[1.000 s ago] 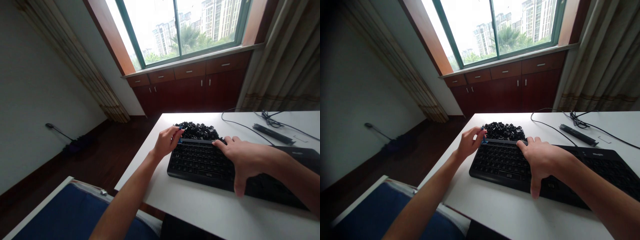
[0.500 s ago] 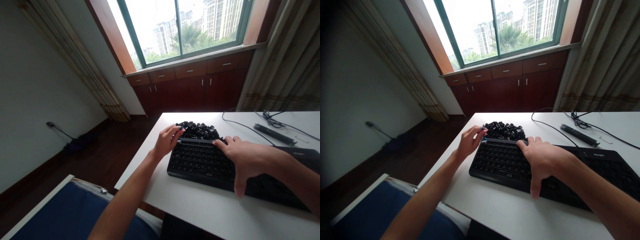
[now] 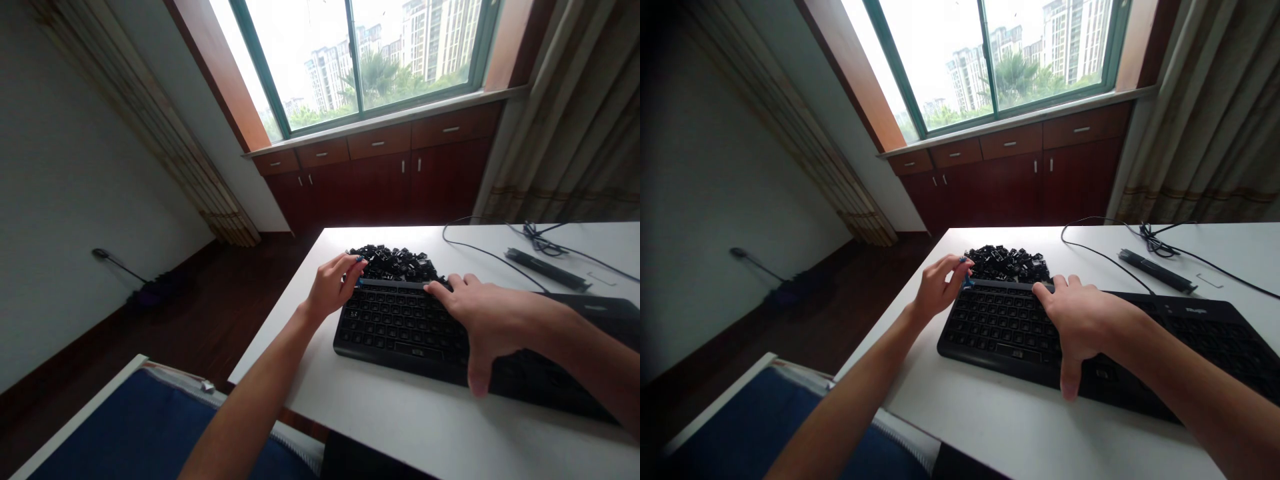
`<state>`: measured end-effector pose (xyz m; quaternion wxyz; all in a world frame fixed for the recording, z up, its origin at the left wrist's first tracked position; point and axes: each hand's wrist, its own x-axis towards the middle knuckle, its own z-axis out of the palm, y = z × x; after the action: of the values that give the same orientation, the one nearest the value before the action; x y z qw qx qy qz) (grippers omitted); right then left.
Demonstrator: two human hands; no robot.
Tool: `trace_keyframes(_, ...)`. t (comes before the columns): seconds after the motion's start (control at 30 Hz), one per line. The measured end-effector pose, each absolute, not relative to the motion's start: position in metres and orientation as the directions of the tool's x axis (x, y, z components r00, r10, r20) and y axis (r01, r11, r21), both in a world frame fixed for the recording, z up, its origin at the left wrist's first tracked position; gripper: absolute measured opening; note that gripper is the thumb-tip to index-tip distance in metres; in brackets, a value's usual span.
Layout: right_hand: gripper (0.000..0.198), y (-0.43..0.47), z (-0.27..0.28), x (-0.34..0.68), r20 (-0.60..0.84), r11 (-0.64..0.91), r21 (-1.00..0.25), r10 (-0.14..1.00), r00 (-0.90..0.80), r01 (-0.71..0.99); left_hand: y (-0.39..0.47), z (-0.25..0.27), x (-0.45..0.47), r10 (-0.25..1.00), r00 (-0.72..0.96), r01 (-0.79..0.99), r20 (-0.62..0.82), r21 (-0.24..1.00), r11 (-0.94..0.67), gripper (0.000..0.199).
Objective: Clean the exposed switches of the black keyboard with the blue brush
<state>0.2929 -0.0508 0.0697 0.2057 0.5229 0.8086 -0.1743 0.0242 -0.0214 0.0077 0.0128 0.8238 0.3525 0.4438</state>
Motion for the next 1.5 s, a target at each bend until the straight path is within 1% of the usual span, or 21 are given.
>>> trace_keyframes(0.2, 0.155, -0.049, 0.070, 0.293, -0.522, 0.397, -0.062, 0.769, -0.368, 0.916, -0.021, 0.007, 0.022, 0.535, 0.420, 0.511, 0.733, 0.296, -0.807, 0.015)
trace_keyframes(0.33, 0.157, -0.048, 0.067, 0.295, -0.510, 0.393, -0.085, 0.773, -0.379, 0.916, -0.024, 0.012, 0.023, 0.504, 0.387, 0.498, 0.772, 0.285, -0.819, 0.015)
trace_keyframes(0.47, 0.152, -0.047, 0.063, 0.295, -0.492, 0.391, -0.097, 0.780, -0.386, 0.915, -0.026, 0.016, 0.023, 0.441, 0.367, 0.496, 0.819, 0.228, -0.838, 0.017)
trace_keyframes(0.53, 0.151, -0.048, 0.062, 0.295, -0.483, 0.388, -0.106, 0.785, -0.389, 0.916, -0.026, 0.017, 0.022, 0.432, 0.375, 0.509, 0.820, 0.207, -0.836, 0.020)
trace_keyframes(0.67, 0.149, -0.048, 0.061, 0.296, -0.474, 0.379, -0.115, 0.791, -0.386, 0.918, -0.024, 0.016, 0.020, 0.448, 0.366, 0.576, 0.816, 0.180, -0.798, 0.024)
trace_keyframes(0.73, 0.148, -0.048, 0.061, 0.296, -0.474, 0.377, -0.118, 0.791, -0.386, 0.918, -0.023, 0.015, 0.020, 0.464, 0.359, 0.590, 0.810, 0.189, -0.785, 0.023)
trace_keyframes(0.9, 0.153, -0.048, 0.062, 0.296, -0.489, 0.370, -0.107, 0.788, -0.373, 0.923, -0.023, 0.014, 0.023, 0.519, 0.367, 0.578, 0.772, 0.248, -0.777, 0.007)
trace_keyframes(1.0, 0.152, -0.049, 0.063, 0.296, -0.494, 0.379, -0.096, 0.785, -0.375, 0.920, -0.025, 0.015, 0.024, 0.537, 0.373, 0.581, 0.756, 0.261, -0.771, 0.018)
trace_keyframes(1.07, 0.152, -0.049, 0.063, 0.297, -0.491, 0.385, -0.094, 0.784, -0.380, 0.918, -0.026, 0.015, 0.024, 0.545, 0.370, 0.580, 0.752, 0.271, -0.768, 0.021)
trace_keyframes(1.27, 0.156, -0.048, 0.062, 0.297, -0.493, 0.381, -0.097, 0.784, -0.377, 0.919, -0.028, 0.013, 0.021, 0.548, 0.298, 0.582, 0.782, 0.306, -0.753, 0.015)
trace_keyframes(1.5, 0.153, -0.048, 0.062, 0.298, -0.496, 0.383, -0.084, 0.785, -0.372, 0.920, -0.021, 0.010, 0.023, 0.595, 0.294, 0.646, 0.748, 0.304, -0.701, 0.011)
